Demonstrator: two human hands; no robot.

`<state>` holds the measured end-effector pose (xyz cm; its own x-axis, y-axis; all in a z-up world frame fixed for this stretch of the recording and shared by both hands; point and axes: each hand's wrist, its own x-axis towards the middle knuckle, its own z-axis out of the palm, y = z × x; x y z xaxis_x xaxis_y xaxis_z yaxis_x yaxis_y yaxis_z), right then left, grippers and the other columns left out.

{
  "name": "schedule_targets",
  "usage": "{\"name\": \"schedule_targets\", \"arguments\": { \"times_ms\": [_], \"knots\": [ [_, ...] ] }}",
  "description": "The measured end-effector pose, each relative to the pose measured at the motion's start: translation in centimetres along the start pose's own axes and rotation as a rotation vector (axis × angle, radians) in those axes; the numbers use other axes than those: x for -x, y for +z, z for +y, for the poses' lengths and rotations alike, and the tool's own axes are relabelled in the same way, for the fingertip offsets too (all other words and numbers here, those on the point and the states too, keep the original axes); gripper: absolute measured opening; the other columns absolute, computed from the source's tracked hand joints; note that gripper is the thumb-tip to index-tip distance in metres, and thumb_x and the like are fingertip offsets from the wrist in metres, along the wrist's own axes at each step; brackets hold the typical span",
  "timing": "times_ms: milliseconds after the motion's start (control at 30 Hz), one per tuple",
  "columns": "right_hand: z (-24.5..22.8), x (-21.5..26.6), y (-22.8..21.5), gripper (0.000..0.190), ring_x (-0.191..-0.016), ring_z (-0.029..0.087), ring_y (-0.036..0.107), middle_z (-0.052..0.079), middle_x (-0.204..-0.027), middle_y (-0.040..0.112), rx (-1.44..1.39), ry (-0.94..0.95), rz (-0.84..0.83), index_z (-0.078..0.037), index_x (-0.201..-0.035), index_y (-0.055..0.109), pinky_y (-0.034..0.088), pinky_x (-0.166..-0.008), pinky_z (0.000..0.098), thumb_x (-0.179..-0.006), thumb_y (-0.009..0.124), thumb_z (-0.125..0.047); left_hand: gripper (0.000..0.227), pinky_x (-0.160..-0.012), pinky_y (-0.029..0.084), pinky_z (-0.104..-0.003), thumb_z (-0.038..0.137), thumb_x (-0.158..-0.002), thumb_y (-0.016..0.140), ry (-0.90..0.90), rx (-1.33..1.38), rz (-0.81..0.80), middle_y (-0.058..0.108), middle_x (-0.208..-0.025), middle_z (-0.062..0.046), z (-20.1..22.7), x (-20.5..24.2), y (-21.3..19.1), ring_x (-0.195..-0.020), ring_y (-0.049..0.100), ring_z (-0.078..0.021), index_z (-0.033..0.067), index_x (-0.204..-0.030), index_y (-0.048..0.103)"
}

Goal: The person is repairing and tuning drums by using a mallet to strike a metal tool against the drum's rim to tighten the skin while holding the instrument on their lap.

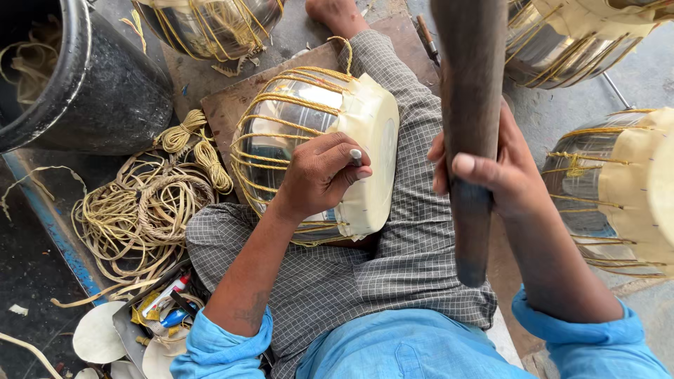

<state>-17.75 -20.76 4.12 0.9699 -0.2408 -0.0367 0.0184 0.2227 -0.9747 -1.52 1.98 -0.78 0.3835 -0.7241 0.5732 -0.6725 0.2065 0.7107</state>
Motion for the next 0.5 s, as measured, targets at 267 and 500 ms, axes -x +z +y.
{"name": "schedule_targets", "arguments": {
  "times_ms": [267, 500],
  "knots": [
    [-3.4, 3.2, 1.4, 0.114, -0.105, 0.022, 0.068, 0.020, -0.129, 0.061, 0.301, -0.034, -0.144, -0.005, -0.169, 0.008, 0.058, -0.092, 0.0351, -0.081, 0.080, -0.013, 0.017, -0.072, 0.055, -0.034, 0.014, -0.092, 0.080, 0.042, -0.078, 0.016, 0.069, -0.090, -0.005, -0.1, 0.1, 0.2, -0.082, 0.069, -0.0225, 0.0058, -0.095, 0.066],
    [-9.0, 3.1, 4.5, 0.107, -0.120, 0.039, 0.065, 0.023, -0.145, 0.056, 0.894, -0.517, -0.268, -0.013, -0.168, 0.013, 0.054, -0.102, 0.0443, -0.086, 0.080, -0.020, 0.025, -0.079, 0.055, -0.041, 0.013, -0.087, 0.080, 0.099, -0.209, 0.019, 0.070, -0.094, -0.007, -2.3, 1.7, 0.8, -0.087, 0.069, -0.0299, 0.0052, -0.109, 0.071]
  ]
}}
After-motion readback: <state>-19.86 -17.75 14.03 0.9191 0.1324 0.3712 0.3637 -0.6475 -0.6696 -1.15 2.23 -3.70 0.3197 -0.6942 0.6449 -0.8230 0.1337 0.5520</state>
